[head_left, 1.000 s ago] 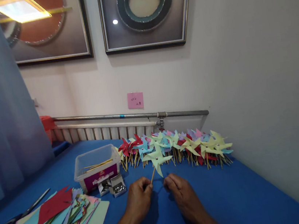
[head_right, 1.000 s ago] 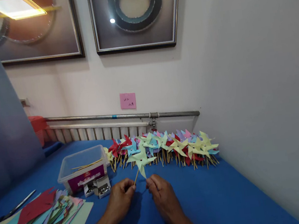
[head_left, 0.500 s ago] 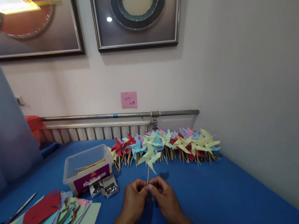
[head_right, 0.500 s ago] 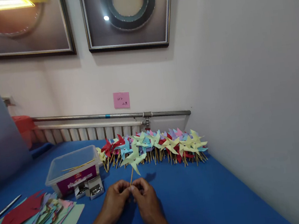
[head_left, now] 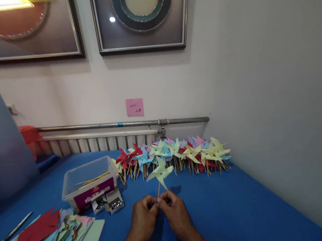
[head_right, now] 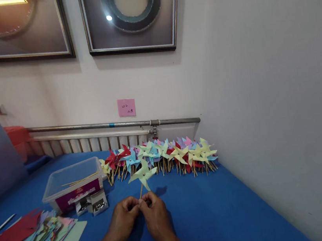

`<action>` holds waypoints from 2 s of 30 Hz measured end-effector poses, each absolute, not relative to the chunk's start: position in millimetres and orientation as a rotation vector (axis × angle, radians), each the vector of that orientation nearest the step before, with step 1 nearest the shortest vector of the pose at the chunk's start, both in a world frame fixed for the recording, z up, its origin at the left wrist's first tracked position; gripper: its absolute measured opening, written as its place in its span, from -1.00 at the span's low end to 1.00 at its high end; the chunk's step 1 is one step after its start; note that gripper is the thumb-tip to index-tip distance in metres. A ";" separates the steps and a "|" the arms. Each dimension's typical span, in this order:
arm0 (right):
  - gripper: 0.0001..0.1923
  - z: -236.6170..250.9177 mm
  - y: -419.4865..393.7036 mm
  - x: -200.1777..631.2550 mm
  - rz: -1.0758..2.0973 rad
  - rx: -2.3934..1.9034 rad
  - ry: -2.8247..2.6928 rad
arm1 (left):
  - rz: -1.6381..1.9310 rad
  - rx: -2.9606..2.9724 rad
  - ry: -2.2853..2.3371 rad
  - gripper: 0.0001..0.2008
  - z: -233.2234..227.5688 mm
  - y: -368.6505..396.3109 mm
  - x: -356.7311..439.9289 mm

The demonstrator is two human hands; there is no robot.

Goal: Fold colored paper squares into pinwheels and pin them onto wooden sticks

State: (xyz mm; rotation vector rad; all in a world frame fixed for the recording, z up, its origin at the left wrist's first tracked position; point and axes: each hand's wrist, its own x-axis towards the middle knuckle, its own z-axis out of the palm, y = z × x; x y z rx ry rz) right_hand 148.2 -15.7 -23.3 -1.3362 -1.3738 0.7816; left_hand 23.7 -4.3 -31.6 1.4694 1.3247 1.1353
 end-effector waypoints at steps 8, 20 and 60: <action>-0.85 -24.4 -8.2 154.4 0.702 -1.410 -1.369 | 1.105 1.561 1.304 -0.84 -33.1 -5.1 24.4; -0.79 -3.6 82.3 250.0 0.214 -1.675 -1.309 | 0.973 1.742 1.348 -0.91 -28.0 -12.5 23.1; -0.60 -6.9 -4.4 170.4 0.205 -1.332 -1.843 | 0.869 2.130 1.422 -0.84 -27.4 -12.5 13.8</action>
